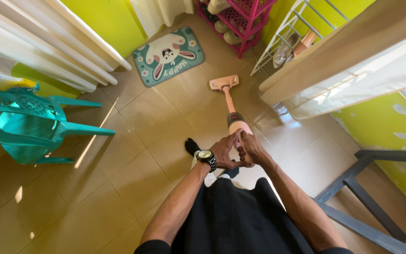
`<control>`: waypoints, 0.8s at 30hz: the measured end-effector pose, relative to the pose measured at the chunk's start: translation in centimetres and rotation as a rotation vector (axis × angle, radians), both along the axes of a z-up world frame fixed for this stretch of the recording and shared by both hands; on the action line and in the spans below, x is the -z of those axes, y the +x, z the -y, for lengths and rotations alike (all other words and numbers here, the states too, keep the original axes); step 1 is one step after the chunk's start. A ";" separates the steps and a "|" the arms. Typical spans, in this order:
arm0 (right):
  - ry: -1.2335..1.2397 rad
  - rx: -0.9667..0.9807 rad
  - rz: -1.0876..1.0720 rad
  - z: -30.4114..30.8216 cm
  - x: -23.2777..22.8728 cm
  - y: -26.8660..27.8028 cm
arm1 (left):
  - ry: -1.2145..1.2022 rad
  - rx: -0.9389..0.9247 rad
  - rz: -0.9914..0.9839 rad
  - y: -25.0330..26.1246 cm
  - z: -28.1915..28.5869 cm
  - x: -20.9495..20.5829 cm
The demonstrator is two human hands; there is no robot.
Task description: The person vacuums the tiled floor using a handheld vacuum, moving the device head across the floor and detaching the extension tube by hand at the end.
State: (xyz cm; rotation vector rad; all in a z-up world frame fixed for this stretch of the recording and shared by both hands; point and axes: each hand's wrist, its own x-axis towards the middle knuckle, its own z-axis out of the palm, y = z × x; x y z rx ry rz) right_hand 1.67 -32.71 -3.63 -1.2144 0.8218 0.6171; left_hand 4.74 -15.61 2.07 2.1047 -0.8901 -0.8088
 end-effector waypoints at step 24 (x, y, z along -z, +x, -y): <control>-0.062 -0.023 0.062 0.5 -0.6 5.0 | 0.099 0.013 0.036 5.4 0.5 -0.3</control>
